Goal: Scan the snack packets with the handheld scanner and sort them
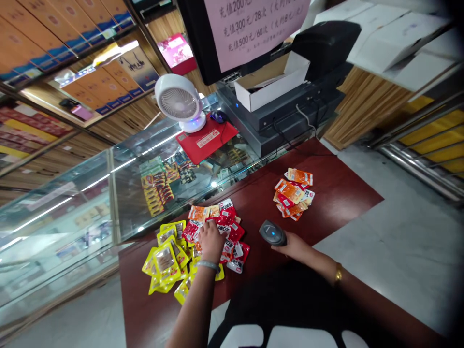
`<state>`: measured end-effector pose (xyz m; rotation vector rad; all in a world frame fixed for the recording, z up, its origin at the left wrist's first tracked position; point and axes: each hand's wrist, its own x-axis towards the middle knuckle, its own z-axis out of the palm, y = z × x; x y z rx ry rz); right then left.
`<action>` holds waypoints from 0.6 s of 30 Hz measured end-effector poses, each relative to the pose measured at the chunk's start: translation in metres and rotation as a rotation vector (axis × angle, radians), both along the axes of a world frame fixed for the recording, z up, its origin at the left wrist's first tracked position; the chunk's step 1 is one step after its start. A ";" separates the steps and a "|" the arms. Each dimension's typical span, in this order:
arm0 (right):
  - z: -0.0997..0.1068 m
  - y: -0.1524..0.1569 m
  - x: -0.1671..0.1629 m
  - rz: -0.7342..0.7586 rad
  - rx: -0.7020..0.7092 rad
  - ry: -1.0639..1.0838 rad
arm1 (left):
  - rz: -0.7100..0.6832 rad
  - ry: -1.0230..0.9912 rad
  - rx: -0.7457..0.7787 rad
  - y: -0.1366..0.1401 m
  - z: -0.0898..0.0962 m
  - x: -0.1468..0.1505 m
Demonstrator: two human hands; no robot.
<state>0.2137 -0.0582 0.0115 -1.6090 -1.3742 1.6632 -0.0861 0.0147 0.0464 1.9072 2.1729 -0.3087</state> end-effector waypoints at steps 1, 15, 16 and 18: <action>0.001 0.001 -0.003 0.015 0.007 0.010 | 0.005 0.022 -0.012 -0.004 -0.001 0.000; 0.008 0.010 -0.030 0.102 0.056 -0.019 | 0.032 -0.092 -0.199 0.017 -0.008 -0.003; 0.009 0.011 -0.029 0.091 0.057 -0.019 | 0.046 -0.145 -0.211 0.018 -0.008 -0.001; 0.012 0.014 -0.028 0.069 0.059 -0.005 | 0.073 -0.290 -0.217 0.019 -0.011 0.004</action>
